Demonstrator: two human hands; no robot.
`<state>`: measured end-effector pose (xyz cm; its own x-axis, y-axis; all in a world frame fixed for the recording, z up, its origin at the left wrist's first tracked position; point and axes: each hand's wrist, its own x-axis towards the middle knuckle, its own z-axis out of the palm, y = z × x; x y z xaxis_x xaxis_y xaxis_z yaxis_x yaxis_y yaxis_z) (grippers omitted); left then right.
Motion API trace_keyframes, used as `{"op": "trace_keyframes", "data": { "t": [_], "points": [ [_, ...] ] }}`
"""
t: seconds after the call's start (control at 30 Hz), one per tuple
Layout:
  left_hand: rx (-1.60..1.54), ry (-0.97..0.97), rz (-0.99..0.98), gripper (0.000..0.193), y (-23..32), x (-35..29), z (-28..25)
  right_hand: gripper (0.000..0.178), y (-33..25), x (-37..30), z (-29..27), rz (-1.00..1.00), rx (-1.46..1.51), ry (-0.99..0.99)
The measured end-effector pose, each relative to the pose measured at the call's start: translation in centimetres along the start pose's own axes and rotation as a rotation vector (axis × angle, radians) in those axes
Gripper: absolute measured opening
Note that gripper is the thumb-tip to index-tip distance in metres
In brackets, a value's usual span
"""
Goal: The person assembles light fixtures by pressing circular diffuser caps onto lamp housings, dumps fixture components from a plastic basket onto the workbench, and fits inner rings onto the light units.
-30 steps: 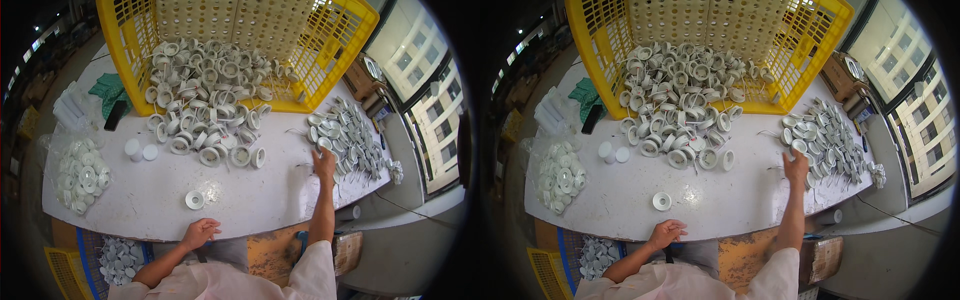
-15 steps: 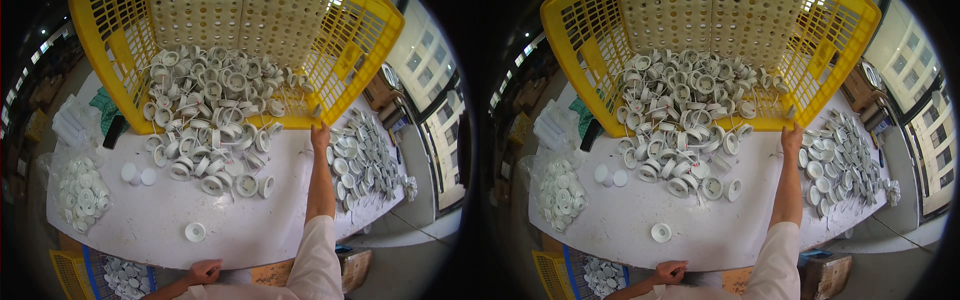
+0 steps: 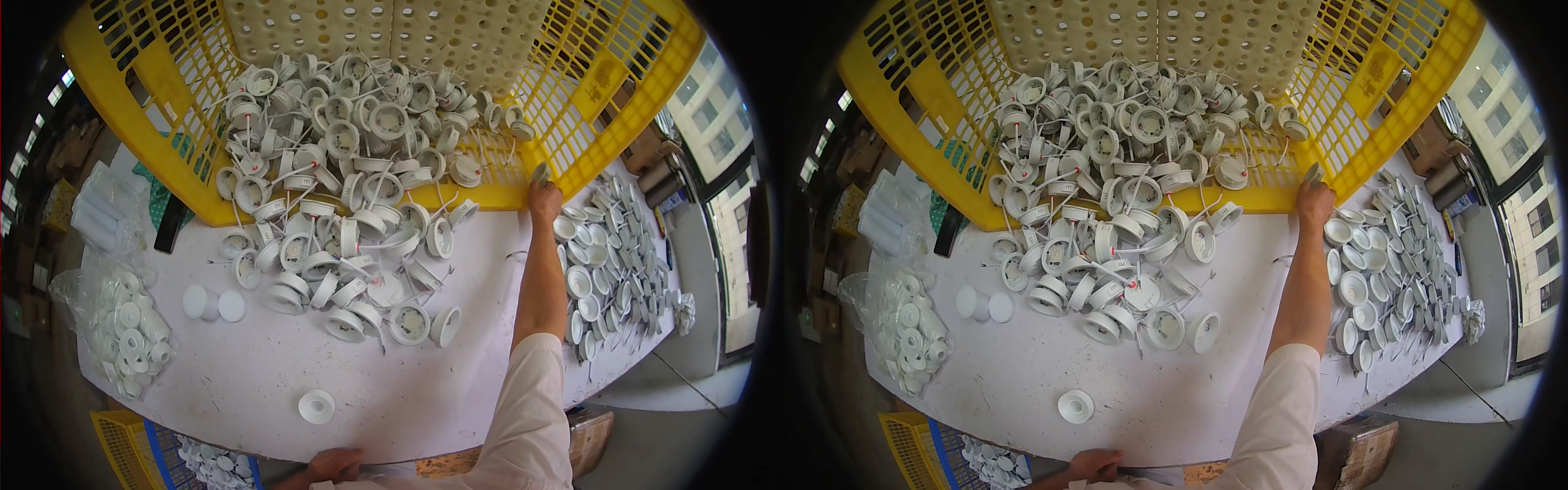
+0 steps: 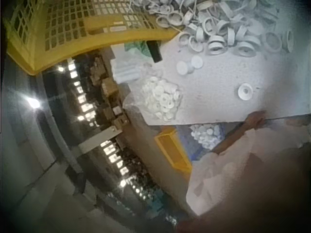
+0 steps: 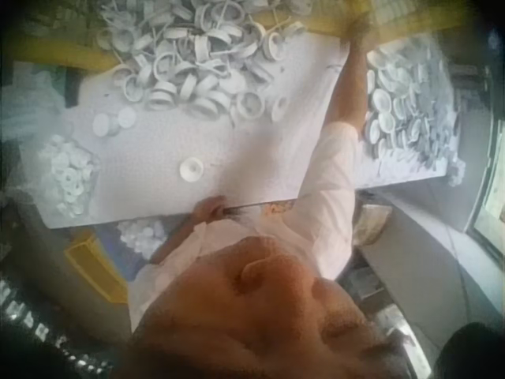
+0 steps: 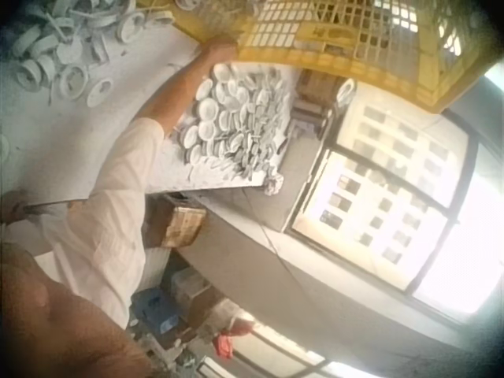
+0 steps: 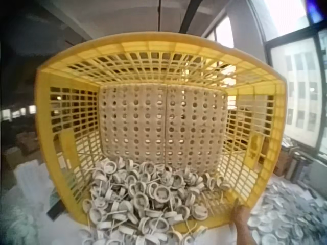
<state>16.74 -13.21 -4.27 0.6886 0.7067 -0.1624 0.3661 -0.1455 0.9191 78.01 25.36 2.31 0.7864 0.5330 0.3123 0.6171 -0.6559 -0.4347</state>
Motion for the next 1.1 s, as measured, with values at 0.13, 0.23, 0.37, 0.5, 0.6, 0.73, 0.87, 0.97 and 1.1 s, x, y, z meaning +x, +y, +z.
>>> {"op": "trace_keyframes", "data": {
  "t": [0.13,0.23,0.37,0.5,0.6,0.73,0.87,0.97,1.1],
  "points": [
    [0.053,0.137,0.158,0.033,1.8,1.1,-0.4,0.037,0.2,-0.1,-0.8,-0.265,0.063,0.320],
    [0.108,0.292,0.261,0.033,3.8,2.1,-0.5,0.036,-0.5,-2.0,-4.0,-0.272,0.177,0.266],
    [0.125,0.379,0.393,0.032,4.2,1.8,-0.2,0.033,-2.0,-8.6,-11.7,-0.143,0.567,0.094],
    [0.132,0.345,0.320,0.032,5.8,0.9,-1.0,0.022,-3.4,-16.1,-16.8,-0.055,1.245,-0.232],
    [0.078,0.341,0.240,0.029,4.8,1.2,-0.7,0.014,-6.1,-23.5,-22.2,0.026,1.559,-0.456],
    [-0.081,0.395,0.331,0.043,10.6,1.6,-3.2,0.009,-5.2,-33.6,-26.2,-0.238,1.078,-0.499],
    [-0.275,0.477,0.454,0.072,15.9,1.2,-5.3,0.016,-5.7,-45.4,-30.6,-0.301,0.894,-0.597],
    [-0.255,0.409,0.516,0.066,16.0,-0.2,-4.9,0.024,-5.8,-52.5,-31.1,-0.085,1.233,-0.875],
    [-0.333,0.426,0.362,0.058,14.2,-3.9,-3.2,0.025,-4.8,-56.4,-29.9,0.044,1.351,-1.095]
  ]
}}
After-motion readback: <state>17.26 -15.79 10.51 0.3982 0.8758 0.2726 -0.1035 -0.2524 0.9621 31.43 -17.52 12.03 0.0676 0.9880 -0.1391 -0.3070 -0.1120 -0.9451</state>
